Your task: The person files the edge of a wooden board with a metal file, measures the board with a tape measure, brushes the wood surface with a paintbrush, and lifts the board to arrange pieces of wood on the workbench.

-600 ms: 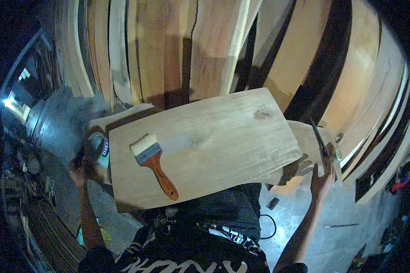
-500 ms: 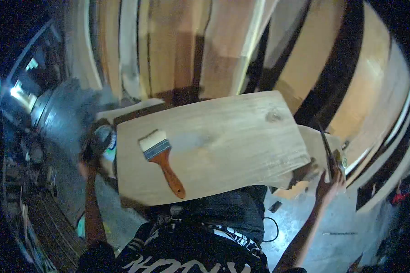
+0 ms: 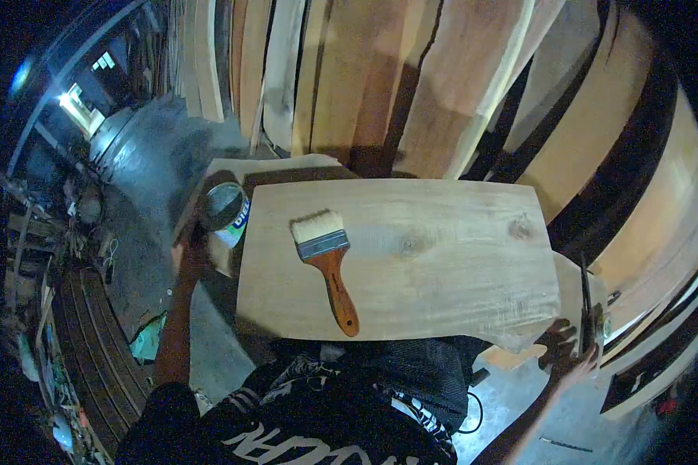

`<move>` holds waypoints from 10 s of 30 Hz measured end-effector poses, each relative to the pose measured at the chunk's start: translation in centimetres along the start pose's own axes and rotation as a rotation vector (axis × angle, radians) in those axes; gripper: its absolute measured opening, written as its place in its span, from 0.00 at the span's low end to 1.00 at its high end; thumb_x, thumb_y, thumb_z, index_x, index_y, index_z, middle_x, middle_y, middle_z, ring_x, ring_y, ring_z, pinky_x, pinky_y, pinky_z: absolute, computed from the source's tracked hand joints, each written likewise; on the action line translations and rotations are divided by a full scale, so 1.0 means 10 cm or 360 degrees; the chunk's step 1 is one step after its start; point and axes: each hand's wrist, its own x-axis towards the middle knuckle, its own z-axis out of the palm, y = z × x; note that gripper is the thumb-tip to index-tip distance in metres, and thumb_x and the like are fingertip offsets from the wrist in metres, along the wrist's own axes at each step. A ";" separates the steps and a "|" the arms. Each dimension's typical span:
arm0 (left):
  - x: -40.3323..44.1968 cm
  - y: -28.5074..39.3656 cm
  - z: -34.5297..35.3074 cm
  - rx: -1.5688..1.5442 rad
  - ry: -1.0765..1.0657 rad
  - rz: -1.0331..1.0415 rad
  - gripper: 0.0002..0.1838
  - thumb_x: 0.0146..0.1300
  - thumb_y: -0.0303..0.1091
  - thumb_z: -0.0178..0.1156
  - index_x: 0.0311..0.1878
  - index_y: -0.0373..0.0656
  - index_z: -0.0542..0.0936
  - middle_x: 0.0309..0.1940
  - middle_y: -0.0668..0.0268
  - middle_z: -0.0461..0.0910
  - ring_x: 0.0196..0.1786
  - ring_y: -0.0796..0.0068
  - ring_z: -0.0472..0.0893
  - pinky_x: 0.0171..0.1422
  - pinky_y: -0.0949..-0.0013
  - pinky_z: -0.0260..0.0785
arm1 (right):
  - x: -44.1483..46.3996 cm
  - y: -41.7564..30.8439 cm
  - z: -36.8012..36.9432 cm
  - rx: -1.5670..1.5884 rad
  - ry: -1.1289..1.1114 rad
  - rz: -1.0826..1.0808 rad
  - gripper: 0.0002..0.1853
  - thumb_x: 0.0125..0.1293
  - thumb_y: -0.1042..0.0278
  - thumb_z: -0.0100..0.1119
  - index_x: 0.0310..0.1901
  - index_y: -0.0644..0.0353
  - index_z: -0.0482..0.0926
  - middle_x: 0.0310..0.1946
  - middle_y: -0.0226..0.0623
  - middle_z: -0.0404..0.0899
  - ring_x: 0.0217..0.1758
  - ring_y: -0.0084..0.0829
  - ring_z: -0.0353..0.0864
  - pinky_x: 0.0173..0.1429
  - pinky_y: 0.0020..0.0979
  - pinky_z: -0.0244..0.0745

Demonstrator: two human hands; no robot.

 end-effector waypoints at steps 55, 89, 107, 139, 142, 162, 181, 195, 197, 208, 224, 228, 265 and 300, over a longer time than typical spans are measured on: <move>0.91 5.28 1.23 -0.0233 -0.0952 0.0849 0.37 0.70 0.62 0.47 0.76 0.51 0.61 0.72 0.41 0.59 0.74 0.40 0.59 0.77 0.39 0.44 | 0.31 -0.82 -2.59 0.0205 -0.1173 0.0193 0.20 0.64 0.70 0.62 0.59 0.54 0.77 0.42 0.44 0.80 0.43 0.50 0.82 0.47 0.45 0.76; 0.93 5.19 1.15 -0.0385 -0.0996 0.0777 0.41 0.64 0.70 0.48 0.75 0.57 0.64 0.67 0.45 0.64 0.73 0.44 0.60 0.75 0.41 0.48 | 1.29 -1.93 -2.11 -0.0309 -0.1005 -0.0911 0.19 0.67 0.70 0.55 0.60 0.58 0.75 0.37 0.46 0.83 0.37 0.42 0.85 0.41 0.38 0.83; 0.88 5.15 1.53 -0.0450 -0.0795 0.0809 0.35 0.68 0.62 0.49 0.73 0.55 0.67 0.68 0.42 0.64 0.72 0.38 0.61 0.75 0.33 0.46 | 1.23 -1.67 -2.10 -0.0320 -0.0839 -0.1090 0.19 0.69 0.66 0.56 0.60 0.55 0.75 0.29 0.43 0.80 0.34 0.43 0.84 0.37 0.40 0.81; 0.88 5.14 1.40 -0.0493 -0.0877 0.0763 0.37 0.66 0.66 0.50 0.74 0.60 0.66 0.71 0.40 0.61 0.73 0.35 0.60 0.77 0.35 0.43 | 1.01 -1.87 -2.37 -0.0421 -0.0860 -0.1015 0.13 0.72 0.67 0.50 0.54 0.54 0.79 0.28 0.43 0.80 0.30 0.39 0.85 0.33 0.38 0.81; 0.99 5.12 1.24 -0.0425 -0.1029 0.0780 0.37 0.63 0.68 0.47 0.74 0.66 0.65 0.71 0.41 0.62 0.72 0.35 0.62 0.76 0.36 0.47 | 1.21 -2.12 -2.01 -0.0435 -0.0961 -0.1042 0.19 0.72 0.68 0.49 0.63 0.56 0.75 0.33 0.48 0.82 0.33 0.42 0.87 0.32 0.38 0.82; 0.84 5.15 1.35 -0.0533 -0.1034 0.0799 0.32 0.72 0.52 0.46 0.76 0.51 0.62 0.73 0.33 0.53 0.76 0.34 0.55 0.79 0.36 0.38 | 0.78 -1.81 -2.91 -0.0348 -0.1380 -0.0623 0.24 0.68 0.64 0.58 0.66 0.54 0.72 0.32 0.50 0.78 0.37 0.49 0.81 0.42 0.46 0.77; 0.75 5.00 1.49 -0.1282 -0.0777 0.0406 0.37 0.62 0.49 0.55 0.71 0.38 0.66 0.67 0.44 0.67 0.68 0.42 0.67 0.80 0.39 0.39 | 1.16 -2.43 -0.95 0.0049 -0.0707 -0.1053 0.08 0.68 0.70 0.56 0.45 0.63 0.77 0.33 0.48 0.83 0.38 0.50 0.85 0.41 0.44 0.81; 0.85 5.04 1.03 -0.0422 -0.0785 0.0966 0.24 0.64 0.37 0.49 0.62 0.38 0.73 0.52 0.49 0.78 0.53 0.51 0.81 0.56 0.49 0.75 | 0.53 -1.73 -3.17 -0.0228 -0.1404 -0.0443 0.23 0.66 0.68 0.61 0.64 0.51 0.76 0.30 0.47 0.77 0.35 0.47 0.78 0.43 0.46 0.74; 0.82 5.01 1.10 -0.0471 -0.0700 0.0970 0.24 0.64 0.37 0.49 0.62 0.38 0.73 0.52 0.49 0.78 0.52 0.49 0.81 0.55 0.48 0.76 | 0.49 -1.65 -2.98 -0.0241 -0.1151 -0.0690 0.22 0.68 0.66 0.59 0.64 0.50 0.77 0.33 0.46 0.78 0.36 0.46 0.78 0.43 0.45 0.74; 0.77 4.90 1.56 -0.1278 -0.0694 0.0701 0.20 0.64 0.42 0.58 0.55 0.41 0.77 0.51 0.50 0.78 0.56 0.52 0.77 0.66 0.53 0.66 | 1.18 -2.28 -1.38 -0.0103 -0.0689 -0.1097 0.07 0.68 0.71 0.52 0.42 0.62 0.78 0.30 0.42 0.83 0.31 0.43 0.85 0.36 0.41 0.81; 0.72 5.05 1.49 -0.0600 -0.0593 0.0986 0.23 0.62 0.33 0.52 0.59 0.33 0.75 0.50 0.49 0.79 0.53 0.48 0.80 0.60 0.49 0.71 | 0.38 -1.63 -3.31 -0.0456 -0.1462 -0.0548 0.23 0.69 0.66 0.56 0.66 0.52 0.72 0.31 0.46 0.77 0.32 0.45 0.81 0.37 0.43 0.77; 0.75 5.02 1.18 -0.0661 -0.0698 0.1017 0.24 0.62 0.29 0.52 0.60 0.29 0.74 0.49 0.44 0.79 0.55 0.45 0.79 0.64 0.49 0.69 | 0.49 -1.64 -2.98 -0.0378 -0.1222 -0.0796 0.23 0.71 0.65 0.55 0.66 0.54 0.72 0.31 0.46 0.77 0.32 0.44 0.81 0.36 0.41 0.76; 1.07 4.92 1.71 -0.0728 -0.0763 0.0815 0.14 0.60 0.32 0.57 0.34 0.26 0.82 0.35 0.35 0.81 0.42 0.37 0.82 0.50 0.45 0.75 | 0.67 -2.61 -1.53 0.0027 -0.0835 -0.0958 0.23 0.72 0.68 0.50 0.67 0.58 0.68 0.31 0.55 0.79 0.33 0.50 0.83 0.35 0.46 0.77; 1.24 4.68 1.49 -0.0708 -0.0925 0.0367 0.14 0.64 0.38 0.58 0.43 0.37 0.85 0.45 0.47 0.84 0.51 0.49 0.85 0.55 0.49 0.77 | -0.27 -1.56 -2.53 0.2160 -0.2062 0.1305 0.30 0.74 0.48 0.47 0.70 0.58 0.59 0.18 0.54 0.75 0.04 0.33 0.66 0.07 0.28 0.64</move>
